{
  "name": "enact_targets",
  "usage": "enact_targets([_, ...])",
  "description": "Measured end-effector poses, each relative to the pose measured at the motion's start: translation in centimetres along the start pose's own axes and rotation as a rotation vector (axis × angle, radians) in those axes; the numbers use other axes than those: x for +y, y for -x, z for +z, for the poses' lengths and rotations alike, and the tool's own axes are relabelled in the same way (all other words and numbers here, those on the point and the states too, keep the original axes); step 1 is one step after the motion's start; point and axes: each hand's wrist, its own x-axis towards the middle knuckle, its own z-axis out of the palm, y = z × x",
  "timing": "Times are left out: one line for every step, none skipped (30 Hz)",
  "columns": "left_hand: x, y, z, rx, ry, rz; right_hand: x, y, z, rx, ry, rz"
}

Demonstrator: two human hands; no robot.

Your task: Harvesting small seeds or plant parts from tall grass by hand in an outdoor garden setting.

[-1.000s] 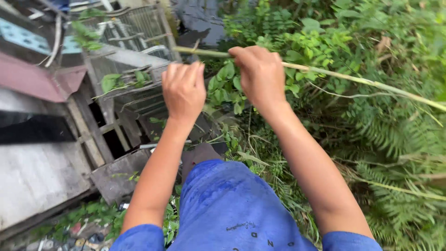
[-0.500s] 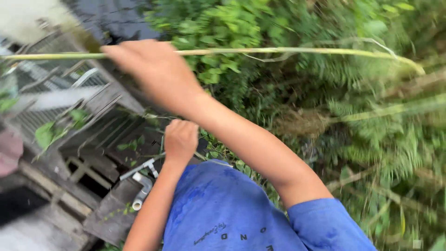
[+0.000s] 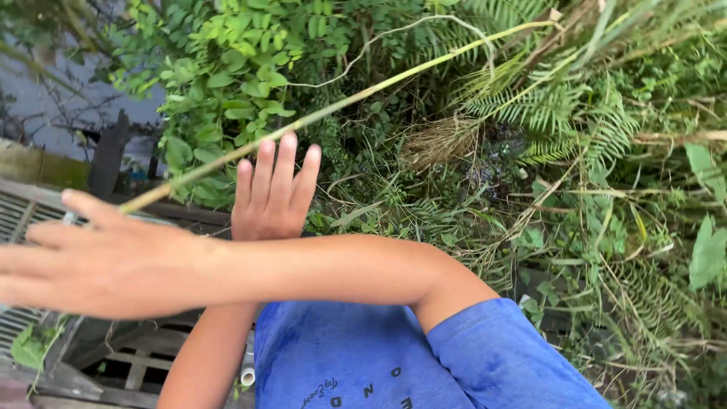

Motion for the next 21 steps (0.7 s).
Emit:
enact_targets([0.7,-2.0,-0.2,0.335,-0.239,0.023,-0.6,0.4,0.0,0.004,0.008,0.020])
enact_targets([0.7,-2.5,-0.4,0.338,-0.234,0.035,-0.7,0.6,0.5,0.008,0.016,0.031])
enact_targets([0.7,-3.0,-0.6,0.195,-0.218,-0.052,-0.7,0.8,1.0,-0.106,0.029,-0.045])
enact_targets([0.8,-3.6,-0.7,0.050,-0.203,-0.138,-0.7,1.0,1.5,-0.220,0.039,-0.122])
enact_targets([0.3,-3.4,-0.4,0.054,-0.195,-0.119,0.0,1.0,0.2,-0.216,0.049,-0.104])
enact_targets([-0.1,-3.3,0.1,0.122,-0.180,-0.123,0.6,1.1,-1.2,-0.256,0.087,-0.130])
enact_targets([-0.5,-3.0,0.5,0.187,-0.162,-0.129,1.1,1.3,-2.5,-0.297,0.120,-0.156])
enact_targets([-1.0,-2.3,0.7,0.188,-0.152,-0.111,2.5,2.1,-3.5,-0.296,0.127,-0.137])
enact_targets([-1.6,-1.5,0.8,0.081,-0.138,-0.103,3.7,2.8,-4.5,-0.297,0.067,0.009])
enact_targets([-2.2,-0.6,0.9,-0.027,-0.126,-0.094,4.9,3.6,-5.4,-0.295,0.005,0.155])
enact_targets([-2.3,0.7,2.0,-0.027,-0.120,-0.083,7.3,5.7,-5.6,-0.293,0.009,0.167])
enact_targets([-2.5,1.9,3.1,0.066,-0.013,-0.128,9.7,7.8,-5.8,-0.133,-0.087,0.218])
enact_targets([-2.7,3.2,4.1,0.158,0.093,-0.179,12.0,9.9,-6.1,0.028,-0.186,0.257])
enact_targets([-2.2,2.7,2.7,0.156,0.099,-0.176,14.1,12.3,-7.8,0.026,-0.184,0.263])
enact_targets([-1.7,2.4,1.2,0.144,0.000,-0.151,16.0,14.7,-9.6,0.119,-0.102,0.430])
enact_targets([-1.3,2.0,-0.3,0.133,-0.099,-0.126,18.0,17.2,-11.3,0.210,-0.018,0.597])
enact_targets([-1.0,2.5,-0.4,0.132,-0.099,-0.126,19.8,20.1,-11.4,0.209,-0.018,0.597])
enact_targets([-0.7,3.0,-0.6,0.125,-0.096,-0.134,21.6,22.9,-11.5,0.268,-0.007,0.851])
enact_targets([-0.4,3.8,-0.8,0.111,-0.094,-0.143,23.1,25.9,-11.4,0.316,-0.004,1.110])
enact_targets([0.0,4.4,-1.0,0.104,-0.094,-0.145,24.2,28.9,-10.6,0.310,-0.008,1.113])
enact_targets([0.4,4.8,-1.2,0.108,-0.092,-0.148,25.3,32.0,-9.9,0.315,-0.005,1.310])
